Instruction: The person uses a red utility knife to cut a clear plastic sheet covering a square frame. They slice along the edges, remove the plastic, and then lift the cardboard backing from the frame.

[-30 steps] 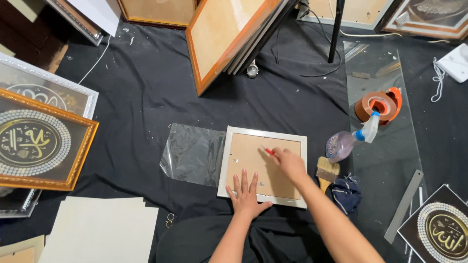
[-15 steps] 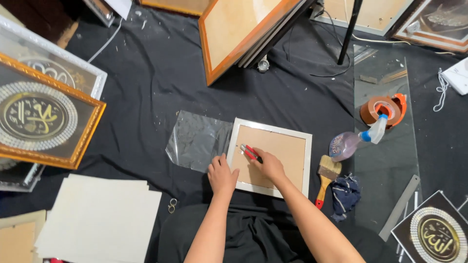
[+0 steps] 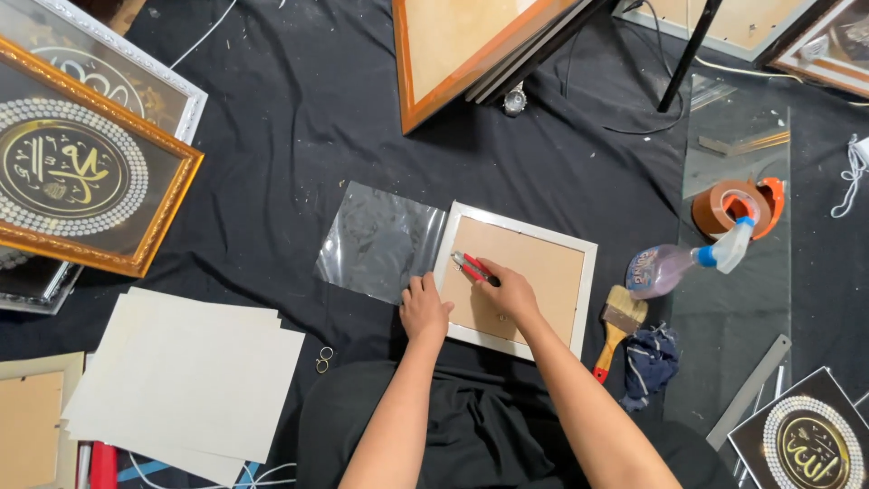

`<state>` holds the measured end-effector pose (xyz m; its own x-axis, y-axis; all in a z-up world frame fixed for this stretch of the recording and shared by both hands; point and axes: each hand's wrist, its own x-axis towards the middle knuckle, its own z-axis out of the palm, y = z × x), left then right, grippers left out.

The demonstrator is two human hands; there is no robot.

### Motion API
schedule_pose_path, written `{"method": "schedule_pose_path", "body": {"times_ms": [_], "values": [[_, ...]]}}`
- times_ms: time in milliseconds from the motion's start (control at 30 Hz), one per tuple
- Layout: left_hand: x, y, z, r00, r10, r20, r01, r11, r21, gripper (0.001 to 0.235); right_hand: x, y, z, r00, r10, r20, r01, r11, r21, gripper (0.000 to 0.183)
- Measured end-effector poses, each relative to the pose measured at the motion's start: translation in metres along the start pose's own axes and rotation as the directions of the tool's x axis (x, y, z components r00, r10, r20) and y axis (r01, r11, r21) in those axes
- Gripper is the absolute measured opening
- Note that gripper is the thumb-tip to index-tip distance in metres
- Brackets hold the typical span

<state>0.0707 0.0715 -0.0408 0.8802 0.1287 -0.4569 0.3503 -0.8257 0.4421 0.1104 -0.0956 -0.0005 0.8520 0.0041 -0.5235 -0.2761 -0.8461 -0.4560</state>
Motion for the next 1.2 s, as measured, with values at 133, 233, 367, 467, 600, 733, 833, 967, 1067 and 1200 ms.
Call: {"method": "schedule_pose_path", "body": {"times_ms": [133,233,367,467,600,733,833,967,1067,1200], "values": [[-0.007,0.003,-0.011,1.000,0.008,0.011,-0.008,1.000,-0.008,0.065,0.007,0.000,0.002,1.000,0.011,-0.013,-0.010,0.999,0.044,0.057],[-0.008,0.004,-0.010,1.000,0.016,0.006,-0.016,1.000,0.010,0.065,-0.002,-0.011,-0.003,1.000,0.008,0.001,-0.008,0.999,0.051,0.057],[-0.013,0.008,-0.015,1.000,0.004,0.010,-0.004,1.000,-0.024,0.062,0.002,-0.012,-0.002,0.997,-0.074,-0.032,0.068,0.984,-0.166,0.055],[-0.016,0.007,-0.017,1.000,0.002,0.011,-0.001,0.999,-0.043,0.062,0.016,0.003,-0.001,0.992,-0.124,-0.014,0.121,0.986,-0.116,0.059],[-0.016,0.005,-0.016,1.000,-0.001,0.005,0.001,0.997,-0.077,0.060,0.001,0.012,-0.017,0.997,-0.041,-0.066,0.055,0.972,0.228,0.061],[-0.016,0.008,-0.022,0.998,-0.026,0.059,0.032,0.995,-0.094,0.059,-0.021,0.008,-0.007,0.992,0.074,-0.099,0.018,0.707,0.707,0.054],[-0.017,0.007,-0.023,0.997,-0.036,0.072,0.044,0.994,-0.104,0.059,-0.022,0.009,0.011,0.988,0.137,-0.077,-0.011,0.551,0.835,0.045],[-0.016,0.008,-0.025,0.997,-0.035,0.075,0.041,0.995,-0.088,0.059,-0.011,0.019,0.025,0.984,0.059,-0.169,0.106,0.568,0.816,0.041],[-0.016,0.009,-0.025,0.996,-0.039,0.077,0.046,0.994,-0.094,0.059,-0.022,-0.001,0.021,0.978,0.031,-0.205,0.117,0.732,0.671,0.037],[-0.017,0.007,-0.024,0.997,-0.035,0.074,0.042,0.994,-0.096,0.058,-0.019,-0.015,0.016,0.976,0.013,-0.217,0.085,0.896,0.436,0.036]]}}
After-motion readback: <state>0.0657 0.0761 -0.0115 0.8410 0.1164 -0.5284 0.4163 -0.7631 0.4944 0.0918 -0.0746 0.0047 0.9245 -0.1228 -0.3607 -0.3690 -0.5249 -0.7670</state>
